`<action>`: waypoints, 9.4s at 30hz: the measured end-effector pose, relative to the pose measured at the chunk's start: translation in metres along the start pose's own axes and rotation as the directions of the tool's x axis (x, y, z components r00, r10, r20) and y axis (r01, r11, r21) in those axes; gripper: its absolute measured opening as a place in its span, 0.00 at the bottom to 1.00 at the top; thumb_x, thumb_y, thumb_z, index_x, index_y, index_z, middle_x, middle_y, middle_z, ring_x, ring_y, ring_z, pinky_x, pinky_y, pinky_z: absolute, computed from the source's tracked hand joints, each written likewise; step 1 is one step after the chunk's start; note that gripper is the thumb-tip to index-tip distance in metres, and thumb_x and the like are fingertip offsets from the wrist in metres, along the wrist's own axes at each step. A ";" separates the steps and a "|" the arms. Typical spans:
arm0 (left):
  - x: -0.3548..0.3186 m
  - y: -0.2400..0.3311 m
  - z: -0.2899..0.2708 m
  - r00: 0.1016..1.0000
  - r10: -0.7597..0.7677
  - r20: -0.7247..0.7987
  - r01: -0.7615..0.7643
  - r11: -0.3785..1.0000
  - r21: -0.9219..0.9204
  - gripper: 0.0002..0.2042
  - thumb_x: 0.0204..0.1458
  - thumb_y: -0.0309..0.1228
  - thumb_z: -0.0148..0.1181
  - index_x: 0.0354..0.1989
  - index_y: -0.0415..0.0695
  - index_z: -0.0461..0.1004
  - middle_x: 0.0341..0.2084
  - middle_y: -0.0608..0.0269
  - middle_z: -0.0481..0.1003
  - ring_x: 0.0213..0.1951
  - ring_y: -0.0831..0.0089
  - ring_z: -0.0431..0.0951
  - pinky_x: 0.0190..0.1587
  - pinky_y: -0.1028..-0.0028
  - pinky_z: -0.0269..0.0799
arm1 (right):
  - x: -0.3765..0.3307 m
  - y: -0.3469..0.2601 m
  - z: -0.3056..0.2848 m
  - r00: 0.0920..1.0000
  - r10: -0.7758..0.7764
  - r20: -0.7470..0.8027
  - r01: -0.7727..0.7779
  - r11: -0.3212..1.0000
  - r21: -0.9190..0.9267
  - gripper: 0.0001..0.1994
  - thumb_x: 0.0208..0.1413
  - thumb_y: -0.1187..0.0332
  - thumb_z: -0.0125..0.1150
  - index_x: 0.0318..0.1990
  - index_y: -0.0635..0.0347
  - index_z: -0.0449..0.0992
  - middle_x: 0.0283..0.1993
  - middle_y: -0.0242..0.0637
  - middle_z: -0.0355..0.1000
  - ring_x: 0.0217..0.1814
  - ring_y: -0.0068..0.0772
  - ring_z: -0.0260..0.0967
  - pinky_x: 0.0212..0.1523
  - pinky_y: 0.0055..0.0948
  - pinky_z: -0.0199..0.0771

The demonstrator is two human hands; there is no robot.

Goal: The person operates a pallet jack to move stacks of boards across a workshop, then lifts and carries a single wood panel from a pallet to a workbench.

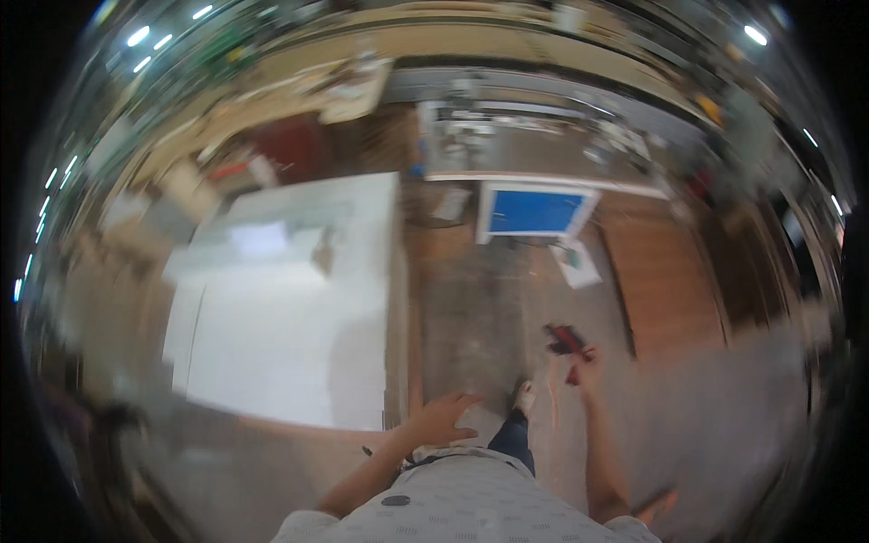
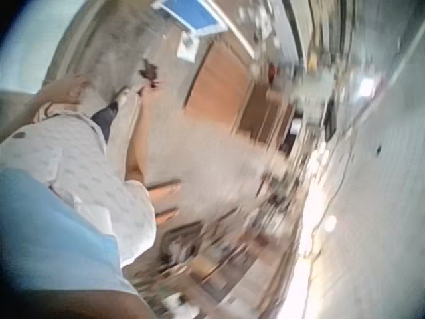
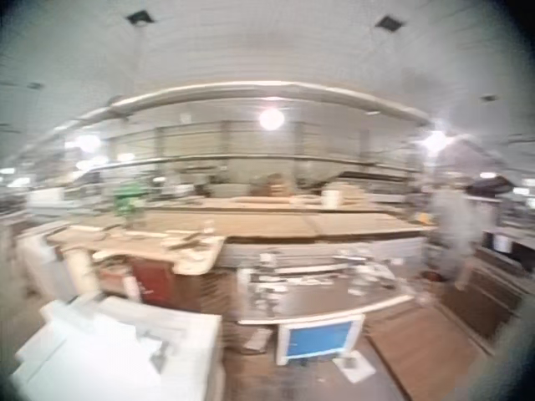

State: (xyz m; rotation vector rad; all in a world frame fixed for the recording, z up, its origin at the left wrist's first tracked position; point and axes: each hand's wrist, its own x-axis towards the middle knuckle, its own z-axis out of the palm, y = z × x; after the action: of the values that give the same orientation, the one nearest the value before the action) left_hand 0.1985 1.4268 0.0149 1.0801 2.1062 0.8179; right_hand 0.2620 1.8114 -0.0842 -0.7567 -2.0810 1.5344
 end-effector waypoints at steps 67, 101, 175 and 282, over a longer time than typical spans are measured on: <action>-0.405 0.555 0.709 -0.992 0.094 0.088 -0.075 0.140 -0.987 0.26 0.60 0.36 0.61 0.63 0.40 0.63 0.55 0.53 0.71 0.51 0.64 0.74 0.51 0.65 0.73 | -0.549 0.163 0.050 -0.875 0.228 0.427 0.479 0.542 0.691 0.15 0.49 0.65 0.60 0.46 0.53 0.76 0.40 0.42 0.77 0.44 0.49 0.75 0.42 0.47 0.74; -0.741 0.588 0.789 -0.479 0.345 0.807 -0.503 0.645 -0.575 0.29 0.40 0.22 0.62 0.57 0.38 0.70 0.35 0.53 0.77 0.26 0.67 0.78 0.22 0.69 0.75 | -1.350 0.012 0.338 -0.720 0.355 -0.597 -0.253 0.667 0.701 0.07 0.56 0.77 0.57 0.42 0.64 0.73 0.29 0.31 0.70 0.32 0.24 0.68 0.34 0.26 0.71; -1.198 -0.430 0.068 0.522 0.422 0.741 -0.648 0.761 0.022 0.34 0.43 0.42 0.70 0.62 0.53 0.68 0.48 0.55 0.78 0.51 0.54 0.77 0.50 0.54 0.73 | -1.452 -0.291 0.710 0.778 0.368 -0.510 -0.628 0.498 -0.598 0.19 0.46 0.60 0.69 0.38 0.69 0.76 0.32 0.53 0.76 0.37 0.57 0.77 0.38 0.49 0.75; -2.062 -1.402 -0.939 0.311 0.657 0.687 -0.728 0.629 -0.272 0.25 0.52 0.34 0.65 0.60 0.48 0.70 0.49 0.58 0.74 0.49 0.59 0.76 0.52 0.64 0.72 | -1.885 -0.729 2.282 0.714 0.393 -0.579 -0.697 0.470 -0.541 0.12 0.40 0.61 0.69 0.31 0.55 0.80 0.30 0.46 0.77 0.35 0.53 0.76 0.38 0.47 0.76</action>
State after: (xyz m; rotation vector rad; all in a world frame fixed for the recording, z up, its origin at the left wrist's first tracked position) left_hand -0.1890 -1.2092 0.0428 2.0321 0.8969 0.4632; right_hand 0.1001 -1.2326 -0.0920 -2.0508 -2.2037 0.5648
